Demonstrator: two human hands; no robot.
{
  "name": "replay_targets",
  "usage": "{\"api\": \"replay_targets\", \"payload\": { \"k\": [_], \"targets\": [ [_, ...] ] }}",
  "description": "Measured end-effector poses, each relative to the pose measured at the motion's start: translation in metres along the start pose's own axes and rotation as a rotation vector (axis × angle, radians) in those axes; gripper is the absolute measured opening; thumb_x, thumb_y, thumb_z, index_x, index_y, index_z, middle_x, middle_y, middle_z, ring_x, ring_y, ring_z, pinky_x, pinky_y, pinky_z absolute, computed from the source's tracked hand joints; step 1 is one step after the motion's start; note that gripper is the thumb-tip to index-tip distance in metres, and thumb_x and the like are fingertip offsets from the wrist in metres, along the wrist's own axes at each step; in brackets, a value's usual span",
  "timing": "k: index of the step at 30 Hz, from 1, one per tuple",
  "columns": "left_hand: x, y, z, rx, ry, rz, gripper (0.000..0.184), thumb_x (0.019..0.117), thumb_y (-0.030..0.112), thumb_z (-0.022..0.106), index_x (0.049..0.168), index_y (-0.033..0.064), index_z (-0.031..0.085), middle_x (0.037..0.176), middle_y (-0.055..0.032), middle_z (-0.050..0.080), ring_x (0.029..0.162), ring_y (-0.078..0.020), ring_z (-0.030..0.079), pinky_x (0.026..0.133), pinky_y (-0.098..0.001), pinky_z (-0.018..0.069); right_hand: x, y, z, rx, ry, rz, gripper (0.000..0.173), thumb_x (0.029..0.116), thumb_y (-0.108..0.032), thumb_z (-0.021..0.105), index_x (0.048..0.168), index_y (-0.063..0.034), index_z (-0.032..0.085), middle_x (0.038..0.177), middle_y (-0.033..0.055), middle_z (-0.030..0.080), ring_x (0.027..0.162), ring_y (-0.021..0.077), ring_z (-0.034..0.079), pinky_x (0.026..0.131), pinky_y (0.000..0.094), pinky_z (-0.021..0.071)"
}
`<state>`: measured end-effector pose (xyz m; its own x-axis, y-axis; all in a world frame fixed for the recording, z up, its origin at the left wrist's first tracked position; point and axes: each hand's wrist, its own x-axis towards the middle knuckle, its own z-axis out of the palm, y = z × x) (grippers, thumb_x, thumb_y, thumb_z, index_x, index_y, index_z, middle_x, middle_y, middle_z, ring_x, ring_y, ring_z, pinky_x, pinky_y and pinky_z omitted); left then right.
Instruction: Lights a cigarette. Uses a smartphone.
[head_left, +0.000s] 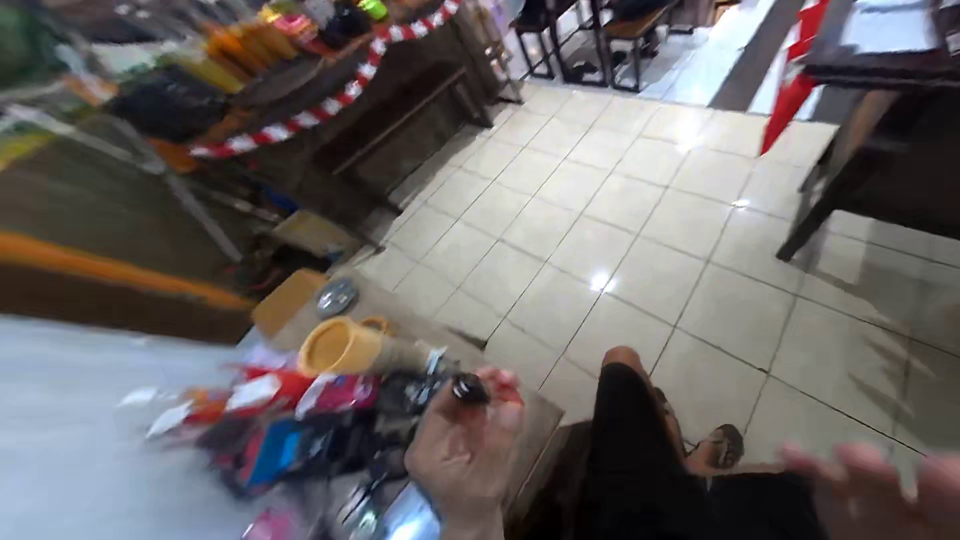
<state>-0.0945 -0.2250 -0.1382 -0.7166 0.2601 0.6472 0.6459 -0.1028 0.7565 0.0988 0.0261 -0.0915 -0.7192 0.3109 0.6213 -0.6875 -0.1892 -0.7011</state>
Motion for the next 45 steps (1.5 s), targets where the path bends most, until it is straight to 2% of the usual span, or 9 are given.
{"api": "replay_targets", "payload": {
  "k": [3, 5, 8, 10, 16, 19, 24, 40, 45],
  "targets": [
    [0.008, 0.020, -0.044, 0.324, 0.178, 0.081, 0.032, 0.0958, 0.028, 0.069, 0.124, 0.0144, 0.063, 0.111, 0.0039, 0.072, 0.098, -0.0133, 0.069, 0.085, -0.0328, 0.0593, -0.025, 0.072, -0.080, -0.203, 0.070, 0.034, 0.075, 0.0956, -0.073, 0.044, 0.156, -0.0287, 0.044, 0.156, -0.0056, 0.050, 0.142, 0.0181, 0.049, 0.120, 0.0430, 0.0386],
    [0.008, 0.034, -0.074, 0.529, 0.262, 0.067, 0.033, 0.0968, 0.023, 0.067, 0.125, 0.0098, 0.059, 0.116, 0.0030, 0.069, 0.103, -0.0132, 0.068, 0.090, -0.0350, 0.0586, -0.066, 0.126, -0.140, -0.358, 0.238, 0.119, 0.065, 0.1041, -0.056, 0.048, 0.153, -0.0127, 0.047, 0.151, 0.0060, 0.055, 0.133, 0.0244, 0.057, 0.111, 0.0425, 0.0477],
    [-0.001, 0.048, -0.119, 0.807, 0.299, -0.098, 0.042, 0.0975, 0.021, 0.067, 0.133, 0.0001, 0.057, 0.124, -0.0087, 0.065, 0.107, -0.0160, 0.068, 0.092, -0.0363, 0.0593, -0.134, 0.183, -0.197, -0.659, 0.528, 0.496, 0.050, 0.1071, -0.029, 0.054, 0.144, 0.0039, 0.050, 0.136, 0.0120, 0.062, 0.112, 0.0150, 0.066, 0.098, 0.0319, 0.0546],
    [-0.009, 0.051, -0.142, 1.052, 0.236, -0.320, 0.044, 0.0979, 0.030, 0.068, 0.133, 0.0045, 0.061, 0.122, -0.0104, 0.066, 0.105, -0.0150, 0.068, 0.090, -0.0354, 0.0592, -0.178, 0.201, -0.220, -0.841, 0.605, 0.740, 0.050, 0.1046, -0.031, 0.059, 0.139, 0.0048, 0.054, 0.124, 0.0146, 0.065, 0.099, 0.0108, 0.065, 0.092, 0.0296, 0.0549],
    [-0.049, 0.002, -0.205, 1.373, 0.130, -1.019, 0.042, 0.0973, 0.041, 0.068, 0.129, 0.0129, 0.068, 0.117, -0.0133, 0.071, 0.106, -0.0347, 0.067, 0.092, -0.0653, 0.0492, -0.275, 0.216, -0.250, -1.026, 0.389, 1.148, 0.047, 0.1047, -0.032, 0.058, 0.133, 0.0056, 0.060, 0.113, 0.0259, 0.067, 0.097, 0.0269, 0.067, 0.092, 0.0436, 0.0546],
    [-0.061, -0.026, -0.219, 1.400, 0.213, -1.123, 0.063, 0.0945, 0.042, 0.071, 0.145, 0.0082, 0.054, 0.114, -0.0158, 0.072, 0.106, -0.0402, 0.067, 0.093, -0.0686, 0.0474, -0.292, 0.215, -0.255, -1.072, 0.297, 1.258, 0.048, 0.1038, -0.035, 0.059, 0.133, 0.0030, 0.062, 0.115, 0.0250, 0.069, 0.101, 0.0310, 0.068, 0.095, 0.0481, 0.0535],
    [-0.072, -0.055, -0.225, 1.438, 0.249, -1.088, 0.075, 0.0907, 0.042, 0.074, 0.152, 0.0086, 0.045, 0.102, -0.0178, 0.074, 0.098, -0.0429, 0.069, 0.086, -0.0697, 0.0491, -0.309, 0.213, -0.259, -1.110, 0.189, 1.319, 0.049, 0.1037, -0.037, 0.060, 0.133, 0.0024, 0.063, 0.119, 0.0262, 0.068, 0.105, 0.0345, 0.068, 0.097, 0.0504, 0.0529],
    [-0.085, -0.070, -0.236, 1.436, 0.229, -1.077, 0.078, 0.0932, 0.050, 0.069, 0.154, 0.0112, 0.039, 0.106, -0.0191, 0.072, 0.099, -0.0454, 0.067, 0.085, -0.0717, 0.0479, -0.332, 0.220, -0.257, -1.111, 0.124, 1.262, 0.046, 0.1042, -0.035, 0.060, 0.130, 0.0021, 0.065, 0.121, 0.0268, 0.068, 0.106, 0.0405, 0.068, 0.096, 0.0601, 0.0522],
    [-0.074, -0.052, -0.214, 1.420, 0.199, -1.009, 0.085, 0.0916, 0.053, 0.070, 0.154, 0.0040, 0.038, 0.135, -0.0285, 0.057, 0.123, -0.0507, 0.054, 0.100, -0.0709, 0.0410, -0.336, 0.223, -0.255, -1.143, 0.126, 1.239, 0.041, 0.1047, -0.034, 0.060, 0.129, -0.0019, 0.067, 0.120, 0.0232, 0.070, 0.106, 0.0391, 0.069, 0.096, 0.0608, 0.0520]
  ]
}}
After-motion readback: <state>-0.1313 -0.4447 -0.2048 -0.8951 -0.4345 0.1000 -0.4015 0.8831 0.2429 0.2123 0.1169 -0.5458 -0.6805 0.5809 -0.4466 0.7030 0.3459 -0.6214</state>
